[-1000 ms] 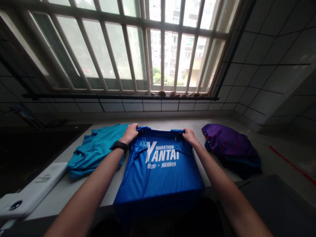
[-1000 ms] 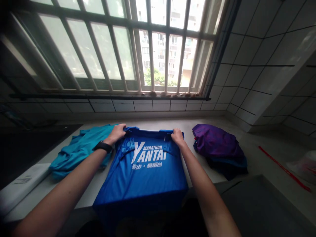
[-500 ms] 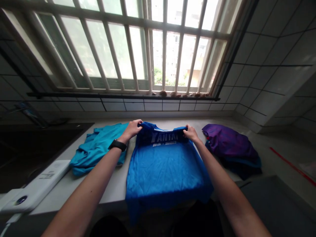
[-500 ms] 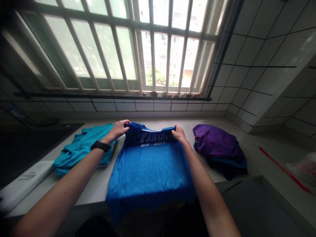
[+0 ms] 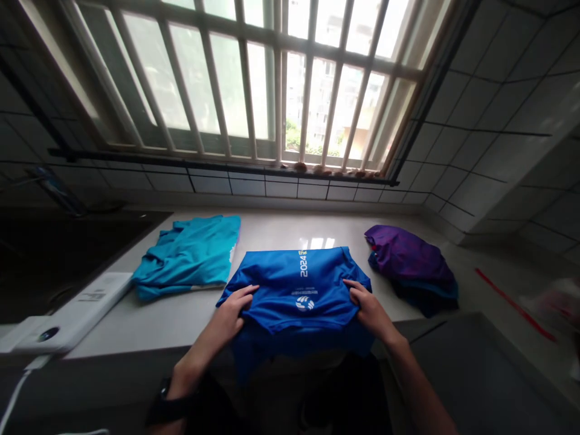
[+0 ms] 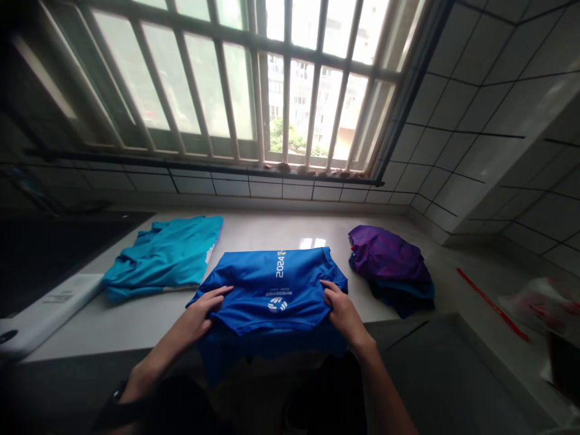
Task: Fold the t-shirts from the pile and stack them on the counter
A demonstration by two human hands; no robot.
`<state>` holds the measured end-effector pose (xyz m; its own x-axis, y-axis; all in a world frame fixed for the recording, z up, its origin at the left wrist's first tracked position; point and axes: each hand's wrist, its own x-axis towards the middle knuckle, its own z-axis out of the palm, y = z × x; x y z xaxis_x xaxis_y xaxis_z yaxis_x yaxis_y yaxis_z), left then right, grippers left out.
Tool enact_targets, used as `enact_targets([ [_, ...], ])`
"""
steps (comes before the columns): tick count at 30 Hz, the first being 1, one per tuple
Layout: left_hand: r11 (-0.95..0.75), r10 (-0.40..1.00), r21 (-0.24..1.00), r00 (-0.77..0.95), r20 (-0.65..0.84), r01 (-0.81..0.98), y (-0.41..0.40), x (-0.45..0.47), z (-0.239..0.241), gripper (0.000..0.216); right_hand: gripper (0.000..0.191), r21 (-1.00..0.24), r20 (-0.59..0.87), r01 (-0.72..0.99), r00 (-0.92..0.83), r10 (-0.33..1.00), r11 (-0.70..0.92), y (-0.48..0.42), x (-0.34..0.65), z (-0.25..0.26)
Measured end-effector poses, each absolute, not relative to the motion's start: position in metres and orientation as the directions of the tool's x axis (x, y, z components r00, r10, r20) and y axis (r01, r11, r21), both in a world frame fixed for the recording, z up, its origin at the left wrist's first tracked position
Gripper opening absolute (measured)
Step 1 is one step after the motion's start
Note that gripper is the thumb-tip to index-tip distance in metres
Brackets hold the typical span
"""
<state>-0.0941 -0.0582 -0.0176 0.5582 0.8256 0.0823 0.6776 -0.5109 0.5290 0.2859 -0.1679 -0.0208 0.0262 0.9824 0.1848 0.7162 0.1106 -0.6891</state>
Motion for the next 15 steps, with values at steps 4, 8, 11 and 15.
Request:
enact_targets([
  [4, -0.481, 0.852, 0.531, 0.514, 0.097, 0.697, -0.043, -0.086, -0.021, 0.063, 0.035, -0.607, 0.180, 0.793, 0.068, 0.981, 0.056, -0.155, 0.273, -0.020],
  [8, -0.508, 0.833, 0.538, 0.543, 0.108, 0.672, -0.017, -0.080, -0.004, 0.061, 0.042, -0.538, 0.157, 0.843, 0.072, 0.985, 0.024, -0.137, 0.269, -0.012],
  [11, -0.529, 0.816, 0.530, 0.568, 0.103, 0.663, 0.002, -0.077, 0.003, 0.053, 0.042, -0.495, 0.136, 0.869, 0.081, 0.987, -0.003, -0.128, 0.267, -0.009],
  [15, -0.526, 0.809, 0.521, 0.584, 0.064, 0.672, 0.024, -0.076, 0.001, 0.038, 0.043, -0.424, 0.109, 0.905, 0.081, 0.991, -0.028, -0.122, 0.263, -0.006],
])
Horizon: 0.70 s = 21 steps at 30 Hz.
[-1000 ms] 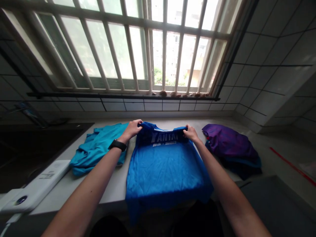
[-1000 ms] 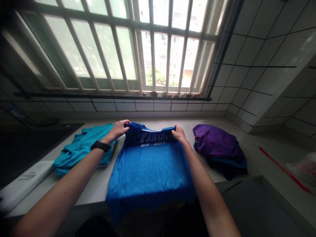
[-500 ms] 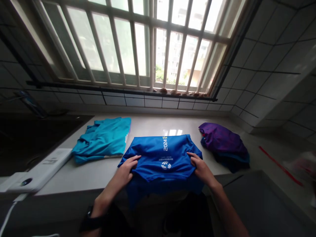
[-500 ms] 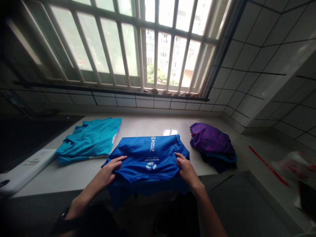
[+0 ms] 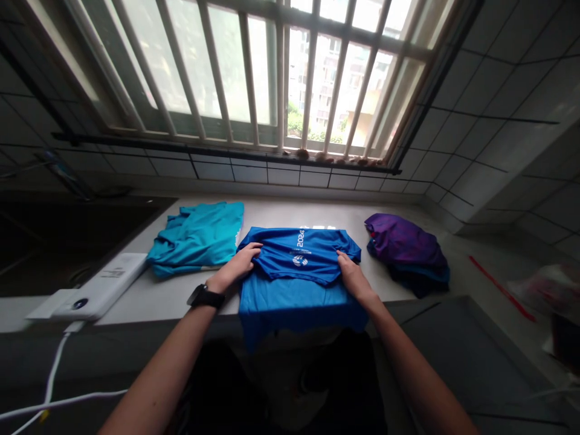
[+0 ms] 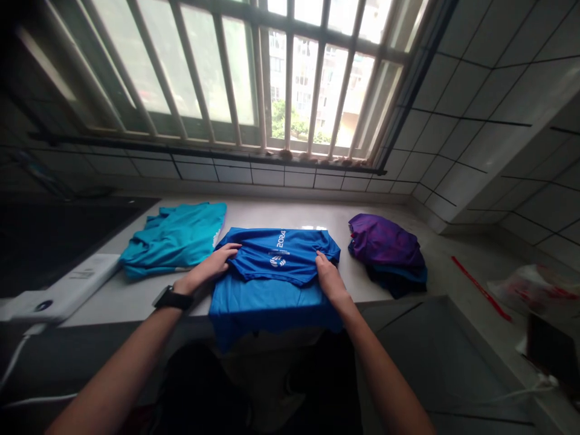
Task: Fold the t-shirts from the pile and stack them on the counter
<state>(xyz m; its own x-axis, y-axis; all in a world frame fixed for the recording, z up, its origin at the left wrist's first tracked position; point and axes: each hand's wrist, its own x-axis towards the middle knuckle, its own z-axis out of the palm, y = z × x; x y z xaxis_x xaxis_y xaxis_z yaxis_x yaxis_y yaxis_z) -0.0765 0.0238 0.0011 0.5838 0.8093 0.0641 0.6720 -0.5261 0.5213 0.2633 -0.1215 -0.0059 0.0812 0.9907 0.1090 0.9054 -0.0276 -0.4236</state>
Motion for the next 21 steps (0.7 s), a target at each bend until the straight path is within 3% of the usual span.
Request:
enact_targets([
  [8, -0.501, 0.836, 0.536, 0.541, 0.095, 0.679, 0.053, -0.065, -0.001, 0.027, 0.044, -0.321, 0.064, 0.945, 0.092, 0.994, -0.067, -0.095, 0.263, -0.007],
  [15, -0.444, 0.884, 0.544, 0.449, 0.132, 0.712, 0.083, -0.032, 0.017, 0.031, 0.034, -0.552, 0.204, 0.834, 0.155, 0.967, -0.017, -0.042, 0.270, 0.002],
  [21, -0.430, 0.899, 0.525, 0.401, 0.176, 0.734, 0.075, -0.030, 0.045, 0.036, 0.021, -0.605, 0.277, 0.796, 0.221, 0.935, -0.009, -0.033, 0.280, 0.022],
])
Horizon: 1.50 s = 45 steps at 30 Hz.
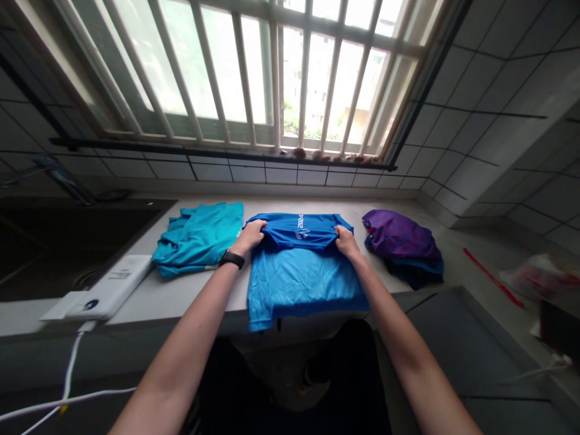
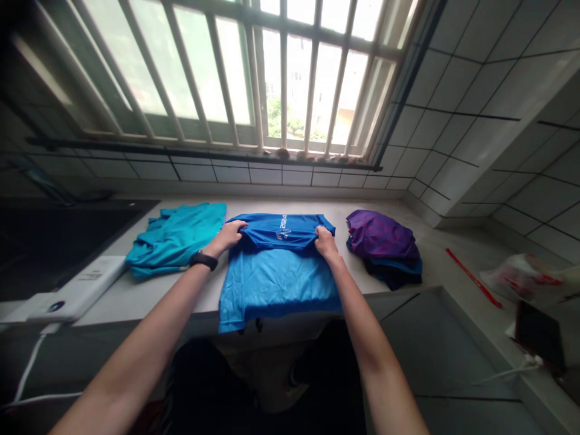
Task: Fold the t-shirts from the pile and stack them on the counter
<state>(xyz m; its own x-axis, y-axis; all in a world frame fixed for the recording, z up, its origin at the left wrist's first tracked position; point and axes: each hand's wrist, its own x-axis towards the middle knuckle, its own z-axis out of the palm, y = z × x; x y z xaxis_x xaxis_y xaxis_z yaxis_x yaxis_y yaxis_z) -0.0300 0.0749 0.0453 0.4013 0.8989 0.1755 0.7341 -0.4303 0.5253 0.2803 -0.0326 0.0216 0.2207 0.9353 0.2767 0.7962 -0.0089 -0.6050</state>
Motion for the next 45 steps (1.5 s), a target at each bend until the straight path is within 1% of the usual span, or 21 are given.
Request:
enact_targets([
  [3, -0.447, 0.892, 0.576, 0.393, 0.224, 0.685, 0.040, -0.047, 0.057, 0.034, 0.013, -0.672, 0.358, 0.738, 0.250, 0.899, 0.063, -0.068, 0.289, 0.024],
  [6, -0.482, 0.872, 0.620, 0.410, 0.267, 0.620, -0.014, -0.072, 0.050, 0.031, 0.008, -0.720, 0.417, 0.676, 0.237, 0.877, 0.159, -0.123, 0.295, 0.015],
  [7, -0.485, 0.869, 0.628, 0.418, 0.265, 0.609, -0.033, -0.079, 0.042, 0.035, 0.009, -0.734, 0.407, 0.659, 0.237, 0.882, 0.161, -0.142, 0.295, 0.009],
  [9, -0.471, 0.868, 0.635, 0.453, 0.206, 0.613, -0.065, -0.091, 0.022, 0.048, 0.011, -0.743, 0.343, 0.656, 0.201, 0.918, 0.134, -0.175, 0.295, -0.006],
  [10, -0.467, 0.867, 0.635, 0.459, 0.192, 0.615, -0.077, -0.095, 0.010, 0.045, 0.013, -0.740, 0.318, 0.663, 0.194, 0.928, 0.115, -0.187, 0.295, -0.014],
  [13, -0.522, 0.829, 0.623, 0.518, 0.211, 0.582, -0.096, -0.101, -0.018, 0.021, 0.025, -0.706, 0.302, 0.699, 0.154, 0.941, 0.112, -0.210, 0.292, -0.034],
  [15, -0.546, 0.818, 0.612, 0.521, 0.243, 0.573, -0.100, -0.103, -0.026, 0.014, 0.038, -0.665, 0.324, 0.733, 0.117, 0.939, 0.138, -0.218, 0.291, -0.040],
  [16, -0.550, 0.819, 0.605, 0.514, 0.255, 0.576, -0.102, -0.105, -0.026, 0.012, 0.042, -0.641, 0.335, 0.754, 0.106, 0.936, 0.144, -0.221, 0.291, -0.041],
  [18, -0.562, 0.816, 0.582, 0.511, 0.271, 0.588, -0.108, -0.110, -0.020, 0.012, 0.044, -0.591, 0.355, 0.797, 0.116, 0.928, 0.127, -0.227, 0.294, -0.041],
  [21, -0.600, 0.791, 0.519, 0.551, 0.267, 0.609, -0.118, -0.119, 0.000, 0.022, 0.043, -0.521, 0.370, 0.851, 0.158, 0.915, 0.064, -0.233, 0.301, -0.036],
  [24, -0.631, 0.770, 0.452, 0.582, 0.262, 0.631, -0.118, -0.118, 0.017, 0.030, 0.045, -0.483, 0.402, 0.875, 0.234, 0.885, -0.012, -0.227, 0.304, -0.030],
  [27, -0.626, 0.779, 0.359, 0.536, 0.325, 0.692, -0.101, -0.102, 0.016, 0.037, 0.047, -0.436, 0.401, 0.888, 0.335, 0.853, -0.143, -0.207, 0.296, -0.026],
  [28, -0.615, 0.785, 0.316, 0.524, 0.331, 0.722, -0.094, -0.095, 0.011, 0.041, 0.048, -0.404, 0.367, 0.891, 0.365, 0.855, -0.207, -0.200, 0.291, -0.026],
  [30, -0.569, 0.814, 0.235, 0.499, 0.299, 0.788, -0.082, -0.083, -0.004, 0.049, 0.049, -0.315, 0.267, 0.887, 0.423, 0.866, -0.337, -0.187, 0.282, -0.028],
  [32, -0.514, 0.845, 0.182, 0.459, 0.273, 0.838, -0.076, -0.077, -0.019, 0.052, 0.048, -0.232, 0.188, 0.887, 0.443, 0.876, -0.399, -0.178, 0.279, -0.033],
  [34, -0.479, 0.860, 0.157, 0.427, 0.279, 0.864, -0.075, -0.075, -0.028, 0.051, 0.048, -0.201, 0.173, 0.906, 0.408, 0.897, -0.373, -0.171, 0.282, -0.039],
  [39, -0.455, 0.862, 0.135, 0.397, 0.314, 0.880, -0.077, -0.078, -0.023, 0.036, 0.047, -0.235, 0.192, 0.949, 0.258, 0.947, -0.211, -0.137, 0.304, -0.038],
  [43, -0.473, 0.850, 0.190, 0.389, 0.355, 0.860, -0.098, -0.072, -0.016, 0.032, 0.049, -0.251, 0.124, 0.959, 0.167, 0.978, -0.132, -0.090, 0.308, -0.017],
  [45, -0.502, 0.846, 0.241, 0.412, 0.339, 0.831, -0.119, -0.062, -0.013, 0.028, 0.051, -0.248, 0.085, 0.961, 0.148, 0.985, -0.123, -0.066, 0.302, -0.003],
])
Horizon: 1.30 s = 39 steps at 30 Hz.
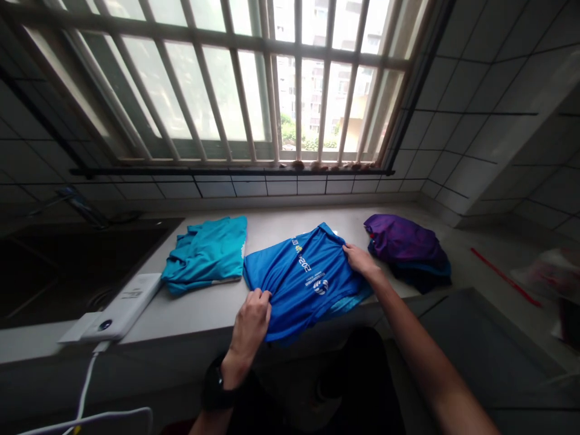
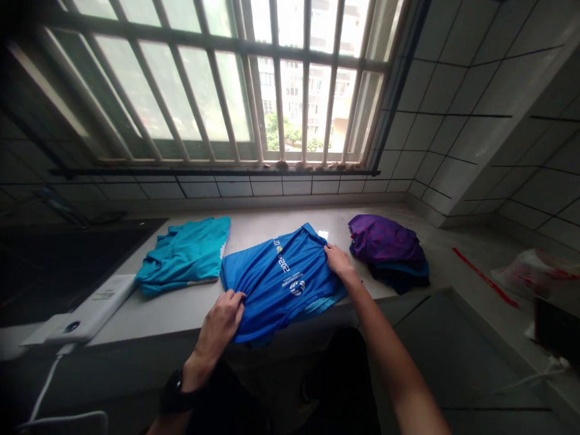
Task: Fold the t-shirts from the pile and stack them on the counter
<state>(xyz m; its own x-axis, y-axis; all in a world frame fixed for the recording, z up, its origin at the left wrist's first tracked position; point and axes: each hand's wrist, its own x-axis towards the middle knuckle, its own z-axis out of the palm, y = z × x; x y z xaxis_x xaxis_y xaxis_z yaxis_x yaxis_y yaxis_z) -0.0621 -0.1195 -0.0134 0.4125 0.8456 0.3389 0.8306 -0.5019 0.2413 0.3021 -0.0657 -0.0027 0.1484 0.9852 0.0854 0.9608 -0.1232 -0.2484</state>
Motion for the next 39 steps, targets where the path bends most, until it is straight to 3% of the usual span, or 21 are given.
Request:
enact_targets([
  [4, -0.567, 0.820, 0.403, 0.539, 0.193, 0.718, -0.153, -0.038, -0.004, 0.031, 0.053, -0.234, 0.012, 0.963, 0.139, 0.990, -0.132, -0.033, 0.282, 0.027],
  [6, -0.602, 0.795, 0.417, 0.564, 0.225, 0.681, -0.149, -0.038, 0.000, 0.031, 0.058, -0.265, 0.057, 0.960, 0.110, 0.992, -0.091, -0.037, 0.268, 0.038],
  [8, -0.657, 0.754, 0.352, 0.579, 0.309, 0.667, -0.131, -0.050, -0.001, 0.032, 0.055, -0.343, 0.191, 0.939, 0.049, 0.980, 0.020, -0.061, 0.253, 0.041],
  [10, -0.706, 0.707, 0.252, 0.638, 0.306, 0.662, -0.110, -0.069, -0.007, 0.059, 0.043, -0.452, 0.352, 0.875, -0.001, 0.936, 0.171, -0.105, 0.235, 0.031],
  [13, -0.749, 0.662, 0.164, 0.712, 0.234, 0.642, -0.093, -0.096, -0.021, 0.077, 0.028, -0.655, 0.439, 0.725, 0.138, 0.888, 0.211, -0.187, 0.209, -0.015],
  [16, -0.758, 0.647, 0.110, 0.718, 0.259, 0.643, -0.098, -0.104, -0.033, 0.073, 0.015, -0.879, 0.257, 0.471, 0.592, 0.764, -0.070, -0.252, 0.188, -0.081],
  [17, -0.762, 0.638, 0.090, 0.718, 0.278, 0.642, -0.102, -0.102, -0.035, 0.070, 0.023, -0.929, 0.132, 0.336, 0.695, 0.707, -0.157, -0.265, 0.183, -0.101],
  [19, -0.767, 0.618, 0.047, 0.716, 0.324, 0.640, -0.113, -0.096, -0.039, 0.062, 0.047, -0.984, -0.058, 0.080, 0.710, 0.701, -0.162, -0.277, 0.175, -0.129],
  [21, -0.780, 0.589, 0.026, 0.720, 0.367, 0.625, -0.120, -0.089, -0.042, 0.053, 0.060, -0.988, -0.157, -0.095, 0.581, 0.799, -0.125, -0.273, 0.171, -0.136],
  [24, -0.808, 0.557, 0.053, 0.732, 0.392, 0.587, -0.120, -0.085, -0.044, 0.048, 0.054, -0.976, -0.203, -0.157, 0.393, 0.897, -0.152, -0.254, 0.168, -0.120],
  [29, -0.836, 0.534, 0.088, 0.767, 0.355, 0.542, -0.097, -0.106, -0.048, 0.069, 0.055, -0.942, -0.325, -0.229, 0.441, 0.836, -0.245, -0.239, 0.170, -0.090],
  [34, -0.847, 0.520, 0.147, 0.740, 0.427, 0.510, -0.091, -0.132, -0.057, 0.053, 0.056, -0.835, -0.360, -0.530, 0.322, 0.876, -0.148, -0.237, 0.168, -0.073],
  [39, -0.711, 0.685, 0.244, 0.572, 0.451, 0.660, -0.085, -0.151, -0.045, 0.048, 0.066, -0.898, -0.253, -0.433, 0.371, 0.894, -0.074, -0.195, 0.166, -0.033],
])
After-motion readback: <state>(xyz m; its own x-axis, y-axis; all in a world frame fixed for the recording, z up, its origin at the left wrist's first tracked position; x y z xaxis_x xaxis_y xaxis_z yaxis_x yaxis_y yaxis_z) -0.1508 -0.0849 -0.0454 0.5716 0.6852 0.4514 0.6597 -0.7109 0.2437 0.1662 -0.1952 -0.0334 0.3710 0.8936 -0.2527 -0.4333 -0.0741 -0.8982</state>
